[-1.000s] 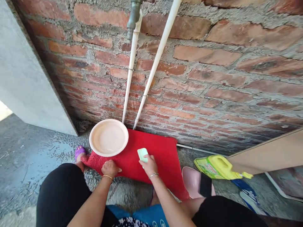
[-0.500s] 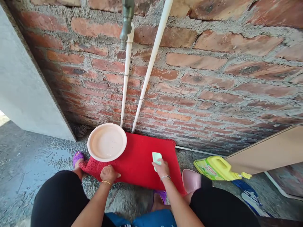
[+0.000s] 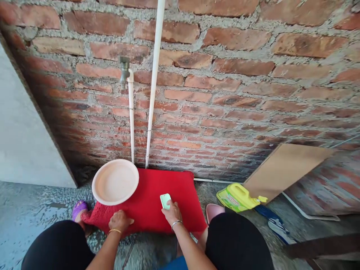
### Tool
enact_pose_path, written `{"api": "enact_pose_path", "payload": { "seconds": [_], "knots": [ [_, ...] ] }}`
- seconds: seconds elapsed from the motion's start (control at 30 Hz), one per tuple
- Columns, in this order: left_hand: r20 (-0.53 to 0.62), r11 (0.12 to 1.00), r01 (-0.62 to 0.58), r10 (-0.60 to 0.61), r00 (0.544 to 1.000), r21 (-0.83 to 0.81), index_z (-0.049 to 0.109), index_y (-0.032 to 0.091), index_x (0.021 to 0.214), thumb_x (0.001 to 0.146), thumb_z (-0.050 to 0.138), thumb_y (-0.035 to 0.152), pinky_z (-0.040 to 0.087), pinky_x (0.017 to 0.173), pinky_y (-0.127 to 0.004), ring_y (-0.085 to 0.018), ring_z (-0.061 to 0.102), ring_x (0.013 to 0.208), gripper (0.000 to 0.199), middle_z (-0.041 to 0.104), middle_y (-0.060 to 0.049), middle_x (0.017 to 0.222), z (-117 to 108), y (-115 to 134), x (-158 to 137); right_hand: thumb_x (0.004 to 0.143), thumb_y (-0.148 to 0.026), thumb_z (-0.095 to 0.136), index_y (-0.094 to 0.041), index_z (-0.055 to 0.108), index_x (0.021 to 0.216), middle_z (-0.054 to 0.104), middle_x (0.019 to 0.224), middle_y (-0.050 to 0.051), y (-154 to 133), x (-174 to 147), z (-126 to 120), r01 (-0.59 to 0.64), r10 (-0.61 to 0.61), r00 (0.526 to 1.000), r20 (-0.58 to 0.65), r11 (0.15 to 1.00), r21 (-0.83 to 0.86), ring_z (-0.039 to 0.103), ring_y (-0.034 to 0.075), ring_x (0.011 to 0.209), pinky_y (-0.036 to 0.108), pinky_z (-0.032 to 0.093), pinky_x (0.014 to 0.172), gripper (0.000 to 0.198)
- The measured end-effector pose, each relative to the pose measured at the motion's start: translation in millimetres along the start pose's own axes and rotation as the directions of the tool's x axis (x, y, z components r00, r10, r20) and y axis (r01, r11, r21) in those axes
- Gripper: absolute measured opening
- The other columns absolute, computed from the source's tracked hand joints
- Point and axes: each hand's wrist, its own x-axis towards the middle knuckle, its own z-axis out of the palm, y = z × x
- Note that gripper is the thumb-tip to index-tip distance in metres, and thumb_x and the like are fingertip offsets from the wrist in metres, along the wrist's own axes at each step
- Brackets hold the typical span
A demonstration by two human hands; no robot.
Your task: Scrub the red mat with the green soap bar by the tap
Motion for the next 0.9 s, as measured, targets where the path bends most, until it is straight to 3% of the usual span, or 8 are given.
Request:
{"api": "enact_pose_path", "payload": {
  "seconds": [0.13, 0.27, 0.33, 0.5, 0.77, 0.9],
  "knots": [
    [0.012, 0.997, -0.044, 0.043, 0.999, 0.059, 0.061, 0.013, 0.106, 0.071, 0.060, 0.037, 0.049, 0.087, -0.034, -0.025, 0.062, 0.105, 0.042, 0.066, -0.016, 0.112, -12, 13, -11, 0.071, -0.040, 0.060, -0.023, 0.057, 0.105, 0.056, 0.103, 0.010, -7, -1, -17, 0.020, -0.008, 0.995, 0.100, 0.992, -0.123, 0.058, 0.028, 0.099, 0.037, 0.042, 0.079, 0.038],
    [0.008, 0.997, -0.062, 0.061, 0.998, 0.054, 0.058, 0.013, 0.113, 0.076, 0.056, 0.037, 0.049, 0.087, -0.034, -0.024, 0.060, 0.108, 0.044, 0.063, -0.015, 0.116, -25, 22, -13, 0.062, -0.024, 0.064, -0.020, 0.056, 0.104, 0.059, 0.102, 0.012, -16, 6, -26, 0.058, -0.030, 0.985, 0.168, 0.985, -0.165, 0.060, 0.028, 0.099, 0.035, 0.043, 0.076, 0.043],
    [0.005, 0.995, -0.041, 0.041, 0.999, 0.093, 0.055, 0.012, 0.117, 0.071, 0.062, 0.039, 0.047, 0.090, -0.034, -0.025, 0.058, 0.111, 0.054, 0.060, -0.016, 0.120, -27, 20, -10, 0.060, -0.022, 0.063, -0.019, 0.055, 0.104, 0.060, 0.097, 0.010, -22, 11, -29, 0.051, -0.020, 0.979, 0.201, 0.987, -0.151, 0.062, 0.026, 0.093, 0.033, 0.043, 0.070, 0.044],
    [0.098, 0.991, -0.053, 0.041, 0.994, 0.125, 0.050, 0.008, 0.124, 0.056, 0.075, 0.036, 0.044, 0.096, -0.030, -0.025, 0.054, 0.115, 0.077, 0.057, -0.019, 0.124, -31, 15, -1, 0.067, -0.037, 0.059, -0.021, 0.052, 0.106, 0.061, 0.097, 0.006, -59, 23, -33, 0.023, -0.015, 0.981, 0.195, 0.999, -0.035, 0.061, 0.022, 0.091, 0.031, 0.042, 0.068, 0.042],
    [0.215, 0.992, -0.060, 0.034, 0.976, 0.112, 0.058, 0.009, 0.114, 0.050, 0.080, 0.031, 0.046, 0.095, -0.032, -0.026, 0.057, 0.113, 0.072, 0.062, -0.018, 0.118, -37, 21, 17, 0.068, -0.038, 0.060, -0.025, 0.050, 0.108, 0.056, 0.110, 0.007, -152, 43, 7, 0.157, -0.142, 0.964, 0.226, 0.987, -0.047, 0.059, 0.021, 0.096, 0.031, 0.043, 0.074, 0.043],
    [0.203, 0.995, -0.018, -0.002, 0.979, 0.094, 0.061, 0.012, 0.109, 0.047, 0.081, 0.030, 0.050, 0.088, -0.032, -0.027, 0.060, 0.108, 0.067, 0.064, -0.018, 0.114, -32, 20, 22, 0.068, -0.041, 0.062, -0.026, 0.052, 0.105, 0.055, 0.109, 0.007, -160, 54, 13, 0.245, -0.222, 0.942, 0.250, 0.968, -0.063, 0.059, 0.022, 0.097, 0.031, 0.043, 0.075, 0.041]
  ]
}}
